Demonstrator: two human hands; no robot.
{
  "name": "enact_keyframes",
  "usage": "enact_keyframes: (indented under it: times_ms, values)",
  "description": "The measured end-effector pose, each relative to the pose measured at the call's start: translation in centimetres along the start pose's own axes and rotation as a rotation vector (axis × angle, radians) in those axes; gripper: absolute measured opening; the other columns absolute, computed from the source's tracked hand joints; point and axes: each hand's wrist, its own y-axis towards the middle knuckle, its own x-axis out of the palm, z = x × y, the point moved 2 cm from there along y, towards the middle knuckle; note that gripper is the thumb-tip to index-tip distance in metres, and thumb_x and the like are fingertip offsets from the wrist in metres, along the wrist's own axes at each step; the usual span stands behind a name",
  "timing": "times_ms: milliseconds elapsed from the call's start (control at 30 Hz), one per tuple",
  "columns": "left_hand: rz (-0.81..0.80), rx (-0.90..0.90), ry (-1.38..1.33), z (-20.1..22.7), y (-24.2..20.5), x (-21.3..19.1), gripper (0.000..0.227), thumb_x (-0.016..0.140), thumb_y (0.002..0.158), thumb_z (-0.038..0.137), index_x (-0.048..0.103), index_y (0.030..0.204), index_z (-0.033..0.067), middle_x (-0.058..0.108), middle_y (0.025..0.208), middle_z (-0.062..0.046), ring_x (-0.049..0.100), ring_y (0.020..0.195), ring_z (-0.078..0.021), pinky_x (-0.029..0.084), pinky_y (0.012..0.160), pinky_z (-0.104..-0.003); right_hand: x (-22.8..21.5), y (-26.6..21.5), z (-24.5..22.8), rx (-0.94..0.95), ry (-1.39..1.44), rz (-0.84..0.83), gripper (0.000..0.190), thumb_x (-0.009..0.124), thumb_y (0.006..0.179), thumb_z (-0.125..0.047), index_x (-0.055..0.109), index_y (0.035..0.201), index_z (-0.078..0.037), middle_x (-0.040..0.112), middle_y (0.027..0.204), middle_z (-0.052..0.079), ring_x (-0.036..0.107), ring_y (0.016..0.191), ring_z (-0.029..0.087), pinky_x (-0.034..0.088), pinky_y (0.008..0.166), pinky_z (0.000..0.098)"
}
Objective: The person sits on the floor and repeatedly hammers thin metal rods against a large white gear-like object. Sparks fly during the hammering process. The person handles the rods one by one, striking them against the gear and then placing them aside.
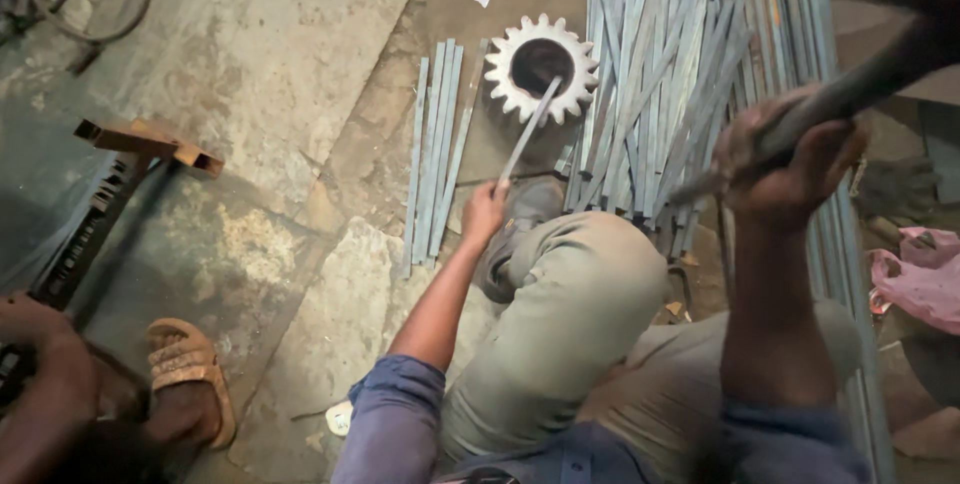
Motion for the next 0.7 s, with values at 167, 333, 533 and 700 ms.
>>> enact_keyframes:
  times_ms: [167,333,533,700]
  values:
    - [-0.345,-0.383,-0.317,-5.4,-2.9,0.8,0.051,0.052,0.104,0.046,0.076,0.095,0.0027,0.054,0.061,-0.004,0.051,0.053,-0.0169,0.038,0.05,-0.036,-0.7,1.8,8.9,-0.231,-0.162,0.016,0.036,0.063,0.108,-0.041,0.056,0.111,-0.006,0.063,0.086,0.012,0.06,0.057,0.017,0.049,0.047,0.033]
    - [-0.411,-0.568,-0.469,-3.8,-3.2,-0.7,0.047,0.051,0.102,0.049,0.073,0.094,0.008,0.044,0.058,0.004,0.037,0.045,-0.0102,0.026,0.041,-0.031,-2.6,-4.8,22.0,0.535,-0.63,0.081,0.037,0.058,0.108,-0.04,0.067,0.097,-0.005,0.058,0.068,-0.002,0.054,0.055,0.006,0.04,0.045,0.0239]
    - [-0.266,-0.374,-0.107,-4.6,-3.6,-1.6,0.054,0.053,0.101,0.055,0.078,0.096,0.008,0.063,0.069,-0.009,0.063,0.066,-0.0242,0.048,0.062,-0.04,0.2,-4.1,19.6,0.802,-0.577,0.291,0.029,0.062,0.104,-0.034,0.065,0.095,-0.006,0.052,0.059,-0.002,0.044,0.043,0.007,0.032,0.037,0.0266]
    - [-0.112,-0.206,0.151,-2.7,-3.6,-2.3,0.05,0.058,0.094,0.054,0.075,0.109,0.0095,0.075,0.089,-0.021,0.071,0.09,-0.0425,0.054,0.08,-0.051,3.4,0.8,12.8,0.355,-0.437,0.066,0.027,0.058,0.11,-0.029,0.061,0.114,-0.003,0.058,0.078,0.0,0.053,0.062,0.008,0.044,0.053,0.0263]
